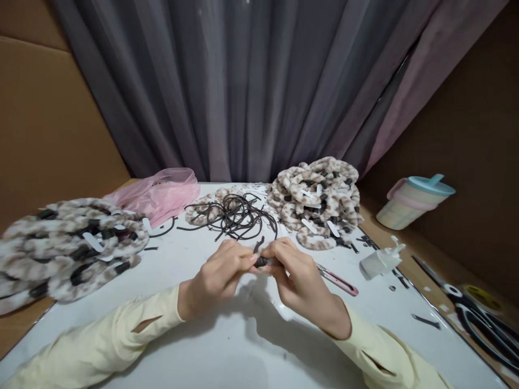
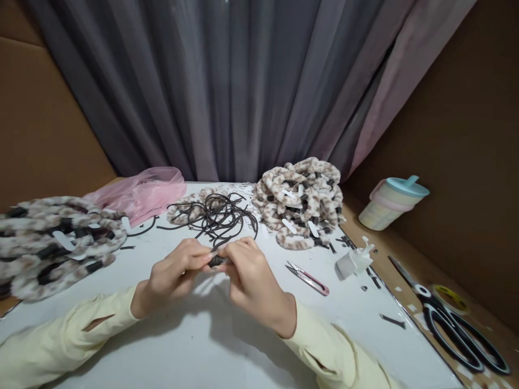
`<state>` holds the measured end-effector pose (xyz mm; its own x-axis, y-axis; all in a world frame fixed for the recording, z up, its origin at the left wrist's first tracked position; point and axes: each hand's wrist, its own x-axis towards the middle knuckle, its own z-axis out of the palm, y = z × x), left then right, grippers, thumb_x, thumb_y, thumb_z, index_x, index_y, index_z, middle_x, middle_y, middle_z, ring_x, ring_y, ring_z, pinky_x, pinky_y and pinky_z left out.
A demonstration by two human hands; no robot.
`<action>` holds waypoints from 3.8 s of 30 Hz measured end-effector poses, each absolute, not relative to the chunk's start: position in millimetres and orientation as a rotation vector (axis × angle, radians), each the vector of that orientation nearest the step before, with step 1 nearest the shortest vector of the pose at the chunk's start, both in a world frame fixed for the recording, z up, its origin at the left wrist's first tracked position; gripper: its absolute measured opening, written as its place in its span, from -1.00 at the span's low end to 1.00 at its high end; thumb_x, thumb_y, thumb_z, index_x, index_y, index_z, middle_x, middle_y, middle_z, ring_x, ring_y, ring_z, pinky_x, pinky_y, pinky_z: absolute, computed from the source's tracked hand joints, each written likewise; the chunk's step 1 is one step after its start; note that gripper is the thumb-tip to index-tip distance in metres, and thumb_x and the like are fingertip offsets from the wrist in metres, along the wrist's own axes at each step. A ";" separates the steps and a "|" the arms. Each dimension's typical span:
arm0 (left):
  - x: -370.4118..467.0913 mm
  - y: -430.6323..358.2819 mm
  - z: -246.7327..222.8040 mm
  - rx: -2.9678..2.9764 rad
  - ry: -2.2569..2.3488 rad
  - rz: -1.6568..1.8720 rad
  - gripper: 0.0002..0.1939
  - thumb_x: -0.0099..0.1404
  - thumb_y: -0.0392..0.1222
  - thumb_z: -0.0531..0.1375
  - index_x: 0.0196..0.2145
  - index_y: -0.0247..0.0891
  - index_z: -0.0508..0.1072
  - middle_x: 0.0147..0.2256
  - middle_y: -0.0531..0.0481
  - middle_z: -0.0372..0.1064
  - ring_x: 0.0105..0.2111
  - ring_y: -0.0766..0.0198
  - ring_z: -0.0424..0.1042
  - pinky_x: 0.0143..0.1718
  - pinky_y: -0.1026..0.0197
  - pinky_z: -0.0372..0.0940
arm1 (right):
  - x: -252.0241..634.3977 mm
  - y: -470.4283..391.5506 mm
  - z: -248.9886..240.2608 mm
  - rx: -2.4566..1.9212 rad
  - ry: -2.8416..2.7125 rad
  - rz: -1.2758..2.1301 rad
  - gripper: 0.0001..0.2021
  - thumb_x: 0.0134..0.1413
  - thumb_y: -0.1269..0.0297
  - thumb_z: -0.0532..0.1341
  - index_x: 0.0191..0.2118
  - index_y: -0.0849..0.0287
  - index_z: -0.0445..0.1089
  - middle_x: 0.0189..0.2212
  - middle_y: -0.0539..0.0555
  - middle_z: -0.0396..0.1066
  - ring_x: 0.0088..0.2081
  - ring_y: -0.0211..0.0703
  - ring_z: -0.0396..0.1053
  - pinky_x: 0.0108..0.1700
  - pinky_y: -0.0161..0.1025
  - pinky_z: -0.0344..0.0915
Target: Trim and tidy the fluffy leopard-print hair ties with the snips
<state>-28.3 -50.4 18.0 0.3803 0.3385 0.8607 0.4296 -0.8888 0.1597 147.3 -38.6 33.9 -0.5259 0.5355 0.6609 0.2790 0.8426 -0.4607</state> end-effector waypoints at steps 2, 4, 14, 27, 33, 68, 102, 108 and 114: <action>-25.5 -54.0 17.6 -2.582 -0.933 -1.658 -0.87 0.25 -0.47 0.04 -0.36 -0.30 0.29 -0.44 -0.02 0.32 -0.43 0.35 0.30 -0.39 0.28 0.26 | 143.9 -36.5 24.0 -0.588 -2.135 0.258 -0.83 0.04 0.60 -0.03 -0.34 0.20 0.16 -0.50 0.05 0.24 -0.43 -0.20 0.18 -0.34 -0.24 0.16; -23.8 -56.7 15.7 -2.647 -1.196 -1.718 -0.87 0.27 -0.42 0.04 -0.42 -0.29 0.28 -0.45 0.00 0.30 -0.42 0.36 0.31 -0.39 0.32 0.26 | 141.1 -34.6 12.2 -0.611 -2.135 0.185 -0.84 0.08 0.59 -0.03 -0.32 0.21 0.17 -0.50 0.05 0.24 -0.43 -0.18 0.16 -0.33 -0.21 0.15; -23.6 -44.7 -31.2 -2.562 -1.879 -1.881 -0.87 0.26 -0.21 0.06 -0.34 -0.29 0.36 -0.37 -0.03 0.39 -0.36 0.30 0.36 -0.32 0.30 0.24 | 132.0 -18.4 -37.3 -0.808 -2.235 0.181 -0.87 0.17 0.51 -0.06 -0.25 0.21 0.18 -0.43 0.09 0.25 -0.35 -0.12 0.19 -0.27 -0.17 0.17; -19.8 -42.2 -38.9 -2.633 -2.156 -1.979 -0.77 0.25 -0.08 0.09 -0.42 -0.32 0.31 -0.44 0.05 0.29 -0.38 0.33 0.26 -0.30 0.31 0.18 | 130.4 -11.4 -48.9 -0.822 -2.380 0.048 -0.76 0.20 0.49 -0.11 -0.15 0.33 0.25 -0.37 0.18 0.25 -0.31 -0.04 0.14 -0.24 -0.10 0.14; -19.4 -45.1 -53.9 -2.578 -1.914 -1.683 -0.81 0.32 -0.16 0.00 -0.35 -0.31 0.30 -0.45 0.03 0.32 -0.48 0.35 0.26 -0.43 0.32 0.19 | 128.6 -13.1 -51.0 -0.791 -2.323 0.110 -0.78 0.16 0.52 -0.09 -0.19 0.30 0.26 -0.38 0.16 0.26 -0.31 -0.05 0.15 -0.22 -0.09 0.16; -19.9 -36.6 -50.6 -2.519 -2.047 -1.421 -0.67 0.35 -0.14 -0.14 -0.54 -0.24 0.13 -0.63 0.14 0.10 -0.62 0.40 0.13 -0.54 0.34 0.04 | 129.5 -19.3 -43.0 -0.539 -2.315 0.073 -0.75 0.14 0.52 -0.04 -0.24 0.20 0.35 -0.22 0.20 0.37 -0.13 -0.04 0.20 -0.16 -0.07 0.20; -20.7 -47.1 -56.6 -2.726 -1.325 -1.062 -0.69 0.39 -0.20 -0.14 -0.40 -0.30 0.30 -0.50 -0.01 0.26 -0.45 0.27 0.24 -0.39 0.24 0.21 | 139.2 -3.3 -25.9 -1.035 -1.523 1.718 -0.59 -0.23 0.17 0.30 -0.29 0.15 0.09 -0.63 -0.15 0.28 -0.71 -0.36 0.19 -0.64 -0.40 0.12; -21.8 -46.6 -56.3 -2.648 -1.294 -1.060 -0.72 0.39 -0.25 -0.14 -0.38 -0.31 0.29 -0.49 -0.01 0.27 -0.46 0.27 0.24 -0.42 0.24 0.21 | 133.3 -14.1 -31.7 -1.017 -1.847 1.072 -0.90 0.01 0.27 0.15 -0.37 0.17 0.24 -0.38 0.02 0.28 -0.54 -0.34 0.24 -0.52 -0.35 0.18; -21.2 -46.3 -54.6 -2.558 -1.179 -0.940 -0.73 0.37 -0.27 -0.08 -0.46 -0.30 0.27 -0.54 0.00 0.26 -0.51 0.27 0.21 -0.45 0.22 0.19 | 140.8 -13.3 -19.3 -0.898 -2.122 0.963 -0.81 -0.02 0.54 0.07 -0.55 0.23 0.34 -0.45 0.06 0.29 -0.40 -0.24 0.26 -0.32 -0.29 0.18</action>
